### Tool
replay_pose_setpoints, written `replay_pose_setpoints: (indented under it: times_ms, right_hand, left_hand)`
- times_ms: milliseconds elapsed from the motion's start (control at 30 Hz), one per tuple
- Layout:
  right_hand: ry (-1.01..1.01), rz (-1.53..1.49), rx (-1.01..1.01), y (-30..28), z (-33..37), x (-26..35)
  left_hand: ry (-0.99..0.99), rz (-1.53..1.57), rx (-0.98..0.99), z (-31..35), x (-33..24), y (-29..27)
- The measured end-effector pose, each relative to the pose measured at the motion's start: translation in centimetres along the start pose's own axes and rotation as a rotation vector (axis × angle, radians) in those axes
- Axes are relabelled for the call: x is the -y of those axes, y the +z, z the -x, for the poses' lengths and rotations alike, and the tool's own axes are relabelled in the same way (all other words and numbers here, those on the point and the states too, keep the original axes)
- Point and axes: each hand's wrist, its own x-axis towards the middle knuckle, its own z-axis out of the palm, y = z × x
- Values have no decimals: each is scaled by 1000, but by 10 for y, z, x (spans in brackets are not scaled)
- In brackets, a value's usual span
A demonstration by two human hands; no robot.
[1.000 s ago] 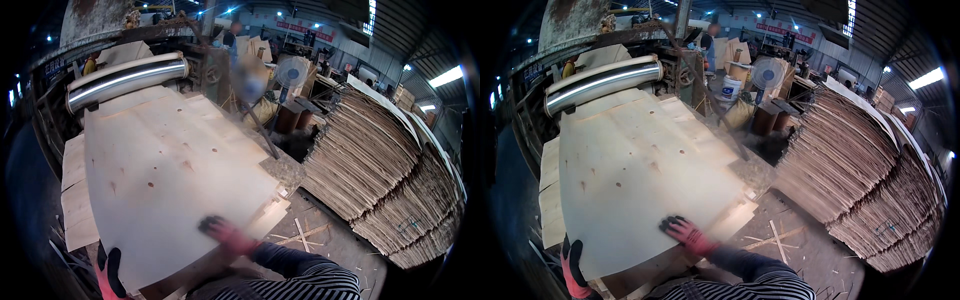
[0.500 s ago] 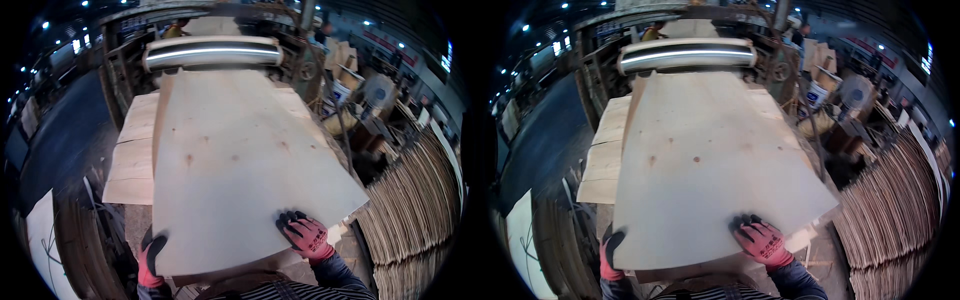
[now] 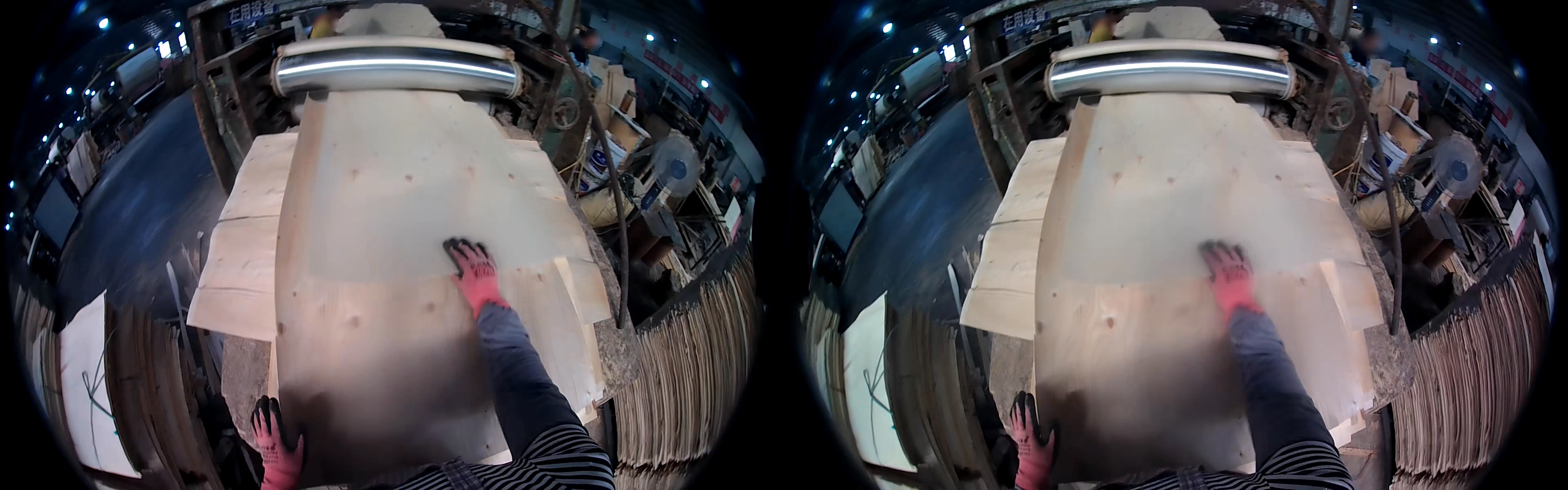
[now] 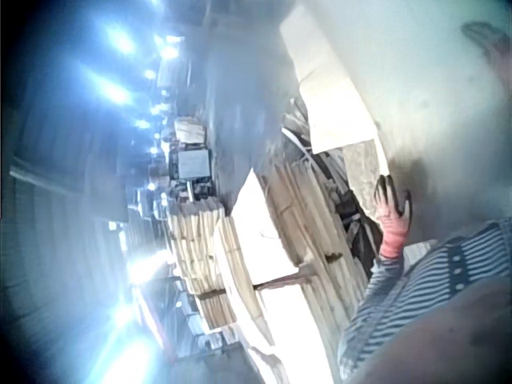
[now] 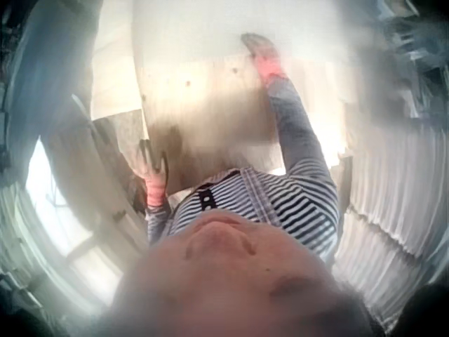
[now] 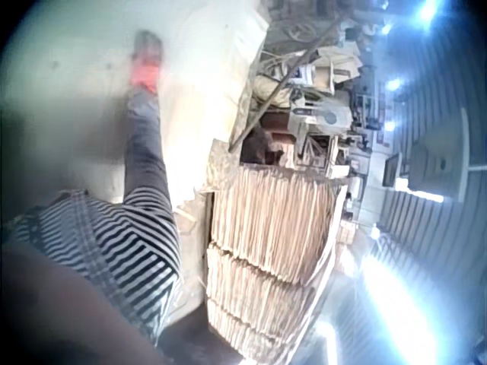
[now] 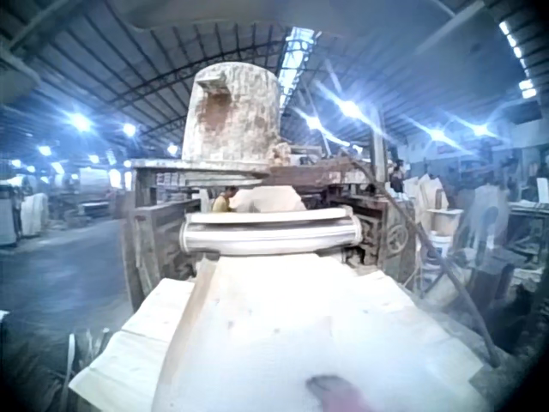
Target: The person repeatedly picks up large thin wood sheets from a stack, feeds them into a roller press, and then stacks the processed sheets on a separate pile. The person wears pink gloves and handles the sheets by hand throughout the process.
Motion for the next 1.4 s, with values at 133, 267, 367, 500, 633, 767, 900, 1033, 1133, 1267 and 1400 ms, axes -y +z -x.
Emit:
replay_pose_setpoints:
  times_ms: [133,267,367,500,633,767,900,1033,1133,1267,1400]
  right_hand:
    - [63,119,-73,5,-17,37]
    - [-242,-155,56,-43,61,100]
    - [-261,-278,367,-77,159,108]
    - [-307,-165,520,-88,268,105]
    - [-160,-256,220,-112,306,94]
    - [-152,-276,102,-131,369,47]
    - [-143,-282,-118,-125,385,58]
    - [-248,-211,-143,-116,318,94]
    - [-206,-124,-108,-110,277,85]
    - [-280,-95,-55,-142,219,97]
    - [-236,-46,13,-128,167,94]
  left_hand:
    - [-122,116,-17,22,48,57]
    - [-10,247,-32,19,38,37]
    - [109,354,60,-1,10,-11]
    - [-155,1137,460,-29,-47,-91]
    - [-55,1486,507,-19,-104,-110]
    - [39,1672,481,-7,-119,-126]
    - [-179,1850,441,15,-104,-122]
    - [-350,2359,324,-20,-91,-108]
    - [-515,2273,424,-53,-58,-76]
    - [-354,1961,176,-88,-53,-38]
    - [-348,1818,269,-146,-29,-2]
